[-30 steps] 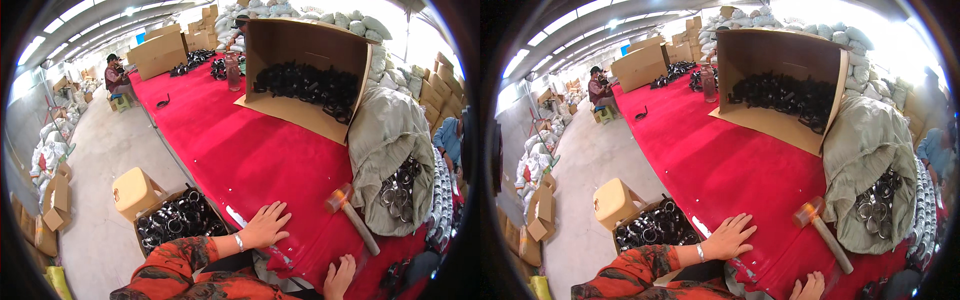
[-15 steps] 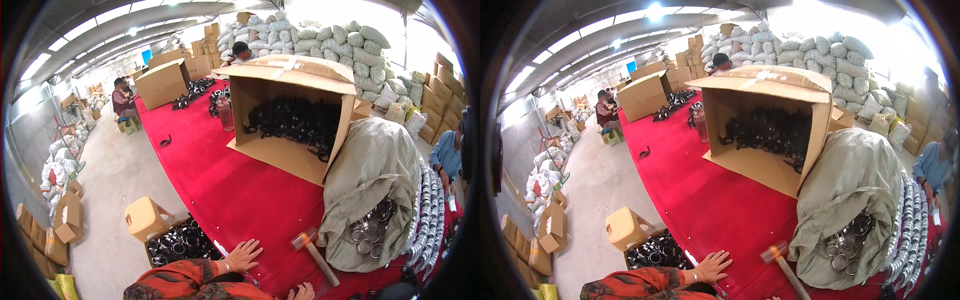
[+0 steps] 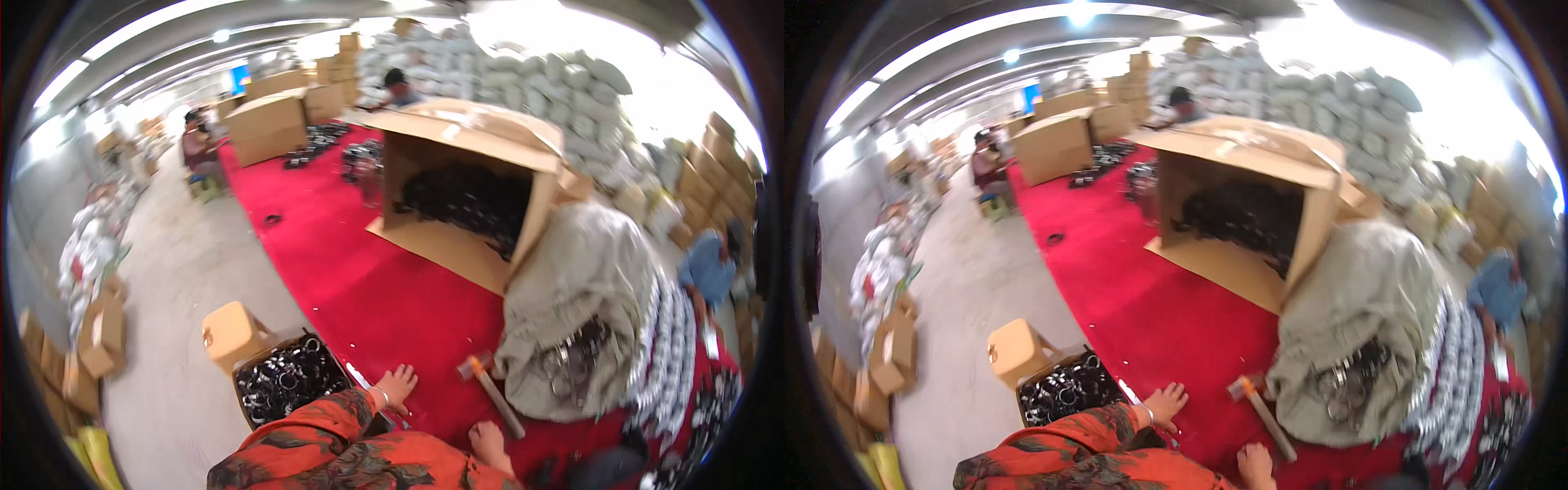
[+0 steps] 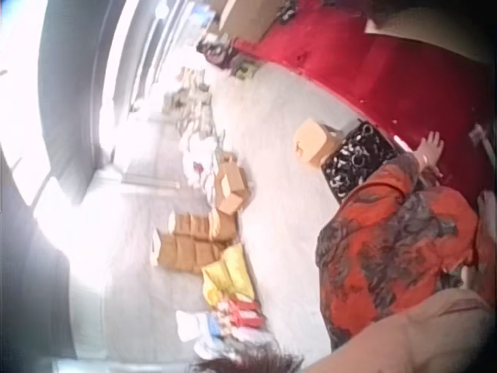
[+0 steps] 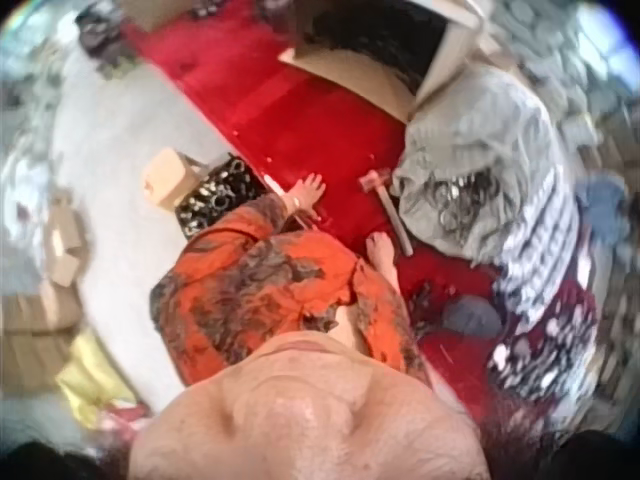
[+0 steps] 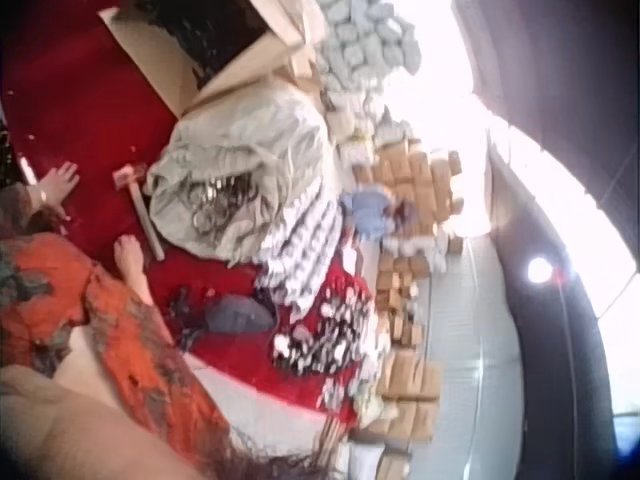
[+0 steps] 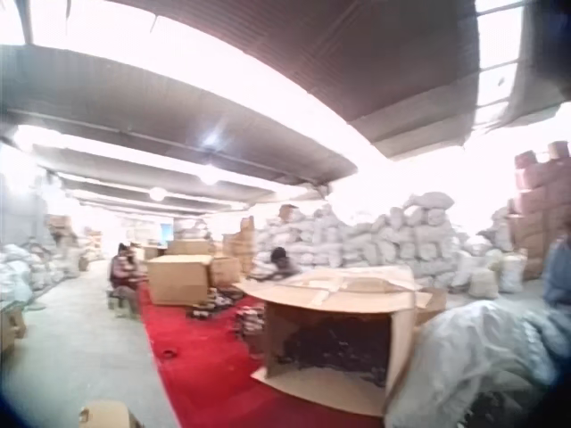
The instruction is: The person is using a rubber mallet to hammer metal ring components into black plastic clamp bases at a workstation.
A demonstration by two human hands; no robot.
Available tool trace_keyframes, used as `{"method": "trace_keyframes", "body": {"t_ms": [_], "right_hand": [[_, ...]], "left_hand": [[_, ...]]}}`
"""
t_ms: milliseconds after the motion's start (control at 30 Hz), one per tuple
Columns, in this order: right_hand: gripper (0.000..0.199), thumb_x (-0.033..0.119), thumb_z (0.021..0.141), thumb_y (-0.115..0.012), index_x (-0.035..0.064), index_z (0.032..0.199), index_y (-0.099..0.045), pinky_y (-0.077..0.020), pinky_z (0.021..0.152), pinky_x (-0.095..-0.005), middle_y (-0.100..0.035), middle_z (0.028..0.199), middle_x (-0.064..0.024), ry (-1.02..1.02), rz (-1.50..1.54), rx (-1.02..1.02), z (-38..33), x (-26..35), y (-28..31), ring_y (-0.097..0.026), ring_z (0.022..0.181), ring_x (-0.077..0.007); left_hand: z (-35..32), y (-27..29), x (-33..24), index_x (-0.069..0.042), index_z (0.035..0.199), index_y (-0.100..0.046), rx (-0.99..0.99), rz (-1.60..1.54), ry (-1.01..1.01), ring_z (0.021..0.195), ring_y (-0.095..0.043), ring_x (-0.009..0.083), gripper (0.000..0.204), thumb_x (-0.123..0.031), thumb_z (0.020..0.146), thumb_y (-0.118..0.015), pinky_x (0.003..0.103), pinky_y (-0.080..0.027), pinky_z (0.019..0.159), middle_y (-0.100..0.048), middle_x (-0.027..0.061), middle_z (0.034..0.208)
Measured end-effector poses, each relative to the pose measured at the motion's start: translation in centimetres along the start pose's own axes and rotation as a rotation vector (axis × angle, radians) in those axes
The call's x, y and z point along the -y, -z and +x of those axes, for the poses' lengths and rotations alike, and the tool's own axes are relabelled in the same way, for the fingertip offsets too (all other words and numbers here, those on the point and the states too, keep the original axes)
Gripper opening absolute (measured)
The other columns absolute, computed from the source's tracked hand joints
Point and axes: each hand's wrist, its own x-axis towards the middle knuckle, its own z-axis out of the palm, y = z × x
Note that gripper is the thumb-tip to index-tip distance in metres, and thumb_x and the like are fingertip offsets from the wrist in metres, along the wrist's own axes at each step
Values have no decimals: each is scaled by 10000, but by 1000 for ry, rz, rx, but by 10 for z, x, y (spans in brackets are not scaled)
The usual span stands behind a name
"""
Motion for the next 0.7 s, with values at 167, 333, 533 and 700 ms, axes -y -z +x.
{"method": "trace_keyframes", "body": {"t_ms": [167, 333, 533, 700], "right_hand": [[306, 305, 851, -565, 29, 970, -617, -481, 812, -482, -638, 951, -205, -25, 134, 63, 2, 23, -3, -603, 931, -387], [279, 268, 811, -580, 36, 958, -629, -483, 781, -472, -648, 936, -215, -279, 452, 277, -29, 52, -7, -620, 922, -380], [299, 269, 803, -594, 55, 1007, -640, -479, 792, -463, -655, 929, -203, -459, 568, 147, -62, 46, -6, -627, 923, -369], [282, 271, 810, -585, 53, 982, -636, -477, 791, -464, -661, 923, -189, -546, 725, 64, -120, 18, -11, -625, 919, -369]], "left_hand": [[17, -11, 0, 13, 1196, -515, -57, -94, 35, 1308, -335, 416, 684, -407, 707, -744, 534, -376, 997, -328, 259, 1428], [41, -13, -58, 22, 1221, -503, -241, -150, -507, 1311, -323, 428, 606, -316, 762, -709, 533, -338, 1018, -316, 277, 1425], [61, -4, -126, 53, 1348, -356, -185, -134, -813, 1348, -273, 418, 692, -271, 815, -655, 531, -246, 1084, -279, 252, 1460], [72, -47, -132, 44, 1384, -334, -226, -69, -622, 1393, -222, 359, 659, -336, 885, -534, 518, -177, 1118, -258, 210, 1494]]}}
